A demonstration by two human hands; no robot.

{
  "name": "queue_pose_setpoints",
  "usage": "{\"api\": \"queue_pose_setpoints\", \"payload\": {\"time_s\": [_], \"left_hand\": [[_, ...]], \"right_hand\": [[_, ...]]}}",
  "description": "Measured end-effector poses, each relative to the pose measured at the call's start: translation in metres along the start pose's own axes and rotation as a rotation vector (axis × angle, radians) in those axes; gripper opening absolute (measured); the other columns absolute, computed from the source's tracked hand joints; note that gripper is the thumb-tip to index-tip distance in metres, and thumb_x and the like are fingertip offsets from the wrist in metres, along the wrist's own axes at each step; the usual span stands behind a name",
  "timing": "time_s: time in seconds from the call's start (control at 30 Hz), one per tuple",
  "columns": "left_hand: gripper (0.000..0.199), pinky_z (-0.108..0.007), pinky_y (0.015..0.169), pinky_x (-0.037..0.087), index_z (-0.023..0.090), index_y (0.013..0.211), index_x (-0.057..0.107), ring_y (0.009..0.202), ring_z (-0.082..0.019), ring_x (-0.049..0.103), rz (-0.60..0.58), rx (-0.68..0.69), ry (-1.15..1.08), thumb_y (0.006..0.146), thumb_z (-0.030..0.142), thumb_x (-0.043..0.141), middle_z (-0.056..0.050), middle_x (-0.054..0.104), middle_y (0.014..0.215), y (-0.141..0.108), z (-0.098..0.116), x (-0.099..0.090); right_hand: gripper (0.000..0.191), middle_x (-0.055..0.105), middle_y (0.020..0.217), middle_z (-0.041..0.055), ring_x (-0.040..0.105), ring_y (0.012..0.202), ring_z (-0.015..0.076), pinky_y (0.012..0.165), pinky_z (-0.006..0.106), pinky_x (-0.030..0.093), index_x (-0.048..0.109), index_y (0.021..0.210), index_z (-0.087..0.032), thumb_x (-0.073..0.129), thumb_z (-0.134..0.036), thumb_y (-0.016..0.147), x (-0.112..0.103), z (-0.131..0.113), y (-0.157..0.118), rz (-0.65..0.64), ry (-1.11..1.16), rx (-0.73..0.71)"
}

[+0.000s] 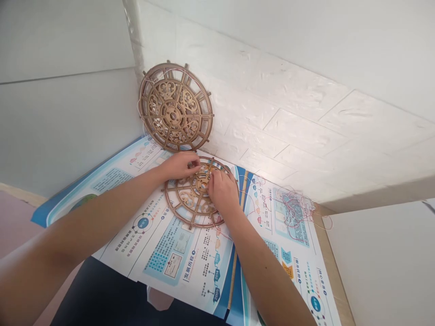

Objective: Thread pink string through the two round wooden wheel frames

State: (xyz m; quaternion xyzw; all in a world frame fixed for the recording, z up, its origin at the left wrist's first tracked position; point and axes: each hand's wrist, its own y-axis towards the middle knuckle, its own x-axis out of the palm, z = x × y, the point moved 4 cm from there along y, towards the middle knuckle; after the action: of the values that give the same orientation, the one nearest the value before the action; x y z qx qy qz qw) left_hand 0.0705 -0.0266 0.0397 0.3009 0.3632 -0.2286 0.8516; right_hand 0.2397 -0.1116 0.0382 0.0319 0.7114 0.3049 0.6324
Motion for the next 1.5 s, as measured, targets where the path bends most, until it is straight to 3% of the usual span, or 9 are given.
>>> {"api": "queue_pose_setpoints", "payload": {"time_s": [0.1, 0.2, 0.43, 0.6, 0.83, 1.07, 1.27, 1.4, 1.5], "left_hand": [[0.012, -0.032, 0.073, 0.045, 0.019, 0.083, 0.064, 0.083, -0.021, 0.062, 0.035, -0.111, -0.017, 0.089, 0.028, 0.059, -0.005, 0.070, 0.089, 0.000, -0.009, -0.001], [0.010, -0.033, 0.070, 0.043, 0.019, 0.081, 0.062, 0.082, -0.022, 0.061, 0.091, -0.175, 0.024, 0.087, 0.026, 0.059, -0.005, 0.069, 0.087, 0.000, -0.015, -0.002], [0.011, -0.033, 0.069, 0.042, 0.020, 0.079, 0.061, 0.078, -0.021, 0.061, 0.067, -0.186, 0.015, 0.085, 0.028, 0.057, -0.003, 0.069, 0.083, -0.003, -0.011, -0.005], [0.009, -0.033, 0.070, 0.043, 0.020, 0.086, 0.061, 0.079, -0.021, 0.063, 0.135, -0.164, 0.002, 0.088, 0.027, 0.056, -0.004, 0.070, 0.086, -0.004, -0.008, -0.009], [0.014, -0.032, 0.064, 0.041, 0.021, 0.099, 0.064, 0.075, -0.021, 0.064, 0.140, -0.195, 0.031, 0.089, 0.022, 0.055, -0.001, 0.071, 0.082, -0.007, -0.007, -0.011], [0.016, -0.032, 0.063, 0.039, 0.021, 0.101, 0.065, 0.072, -0.021, 0.064, 0.133, -0.214, 0.046, 0.089, 0.022, 0.055, -0.001, 0.071, 0.078, -0.010, -0.005, -0.013], [0.015, -0.033, 0.063, 0.041, 0.020, 0.098, 0.066, 0.071, -0.022, 0.064, 0.105, -0.180, 0.038, 0.088, 0.022, 0.055, -0.002, 0.071, 0.077, -0.010, -0.006, -0.012], [0.015, -0.032, 0.069, 0.045, 0.019, 0.095, 0.068, 0.075, -0.021, 0.065, 0.131, -0.173, -0.027, 0.086, 0.019, 0.057, -0.002, 0.072, 0.081, -0.010, -0.004, -0.016], [0.013, -0.030, 0.074, 0.048, 0.017, 0.086, 0.070, 0.078, -0.020, 0.066, 0.052, -0.134, -0.228, 0.086, 0.022, 0.058, -0.003, 0.073, 0.082, -0.008, 0.000, -0.016]], "right_hand": [[0.026, 0.068, 0.089, 0.0103, 0.060, 0.081, 0.0235, 0.084, 0.038, 0.045, 0.061, 0.103, -0.015, 0.035, -0.016, 0.106, 0.002, -0.003, -0.001, -0.012, 0.048, -0.024], [0.030, 0.068, 0.097, 0.0124, 0.061, 0.090, 0.0254, 0.085, 0.038, 0.047, 0.064, 0.110, -0.013, 0.036, -0.008, 0.101, 0.004, -0.007, -0.003, -0.054, 0.103, -0.114], [0.034, 0.070, 0.101, 0.0116, 0.063, 0.096, 0.0241, 0.088, 0.038, 0.052, 0.069, 0.114, -0.014, 0.042, -0.004, 0.097, 0.009, -0.006, -0.006, -0.025, 0.275, -0.209], [0.032, 0.074, 0.104, 0.0102, 0.065, 0.095, 0.0231, 0.086, 0.039, 0.052, 0.073, 0.110, -0.016, 0.046, -0.005, 0.098, 0.002, -0.010, -0.005, 0.022, 0.268, -0.288], [0.034, 0.074, 0.109, 0.0107, 0.064, 0.095, 0.0216, 0.085, 0.039, 0.052, 0.072, 0.115, -0.018, 0.043, -0.007, 0.102, -0.010, -0.033, -0.005, -0.066, 0.280, -0.466], [0.039, 0.070, 0.106, 0.0128, 0.061, 0.095, 0.0242, 0.086, 0.041, 0.055, 0.072, 0.115, -0.013, 0.042, 0.001, 0.095, -0.003, -0.052, -0.012, -0.142, 0.258, -0.547], [0.034, 0.073, 0.105, 0.0119, 0.066, 0.096, 0.0226, 0.085, 0.041, 0.059, 0.073, 0.111, -0.018, 0.046, -0.003, 0.097, -0.002, -0.047, -0.011, -0.027, 0.440, -0.451], [0.033, 0.075, 0.107, 0.0100, 0.069, 0.103, 0.0217, 0.091, 0.041, 0.060, 0.072, 0.112, -0.020, 0.045, -0.008, 0.100, -0.001, -0.036, -0.009, 0.048, 0.496, -0.261], [0.030, 0.076, 0.106, 0.0095, 0.071, 0.101, 0.0218, 0.089, 0.039, 0.060, 0.072, 0.111, -0.020, 0.045, -0.012, 0.100, 0.003, -0.024, -0.008, 0.058, 0.453, -0.112]]}}
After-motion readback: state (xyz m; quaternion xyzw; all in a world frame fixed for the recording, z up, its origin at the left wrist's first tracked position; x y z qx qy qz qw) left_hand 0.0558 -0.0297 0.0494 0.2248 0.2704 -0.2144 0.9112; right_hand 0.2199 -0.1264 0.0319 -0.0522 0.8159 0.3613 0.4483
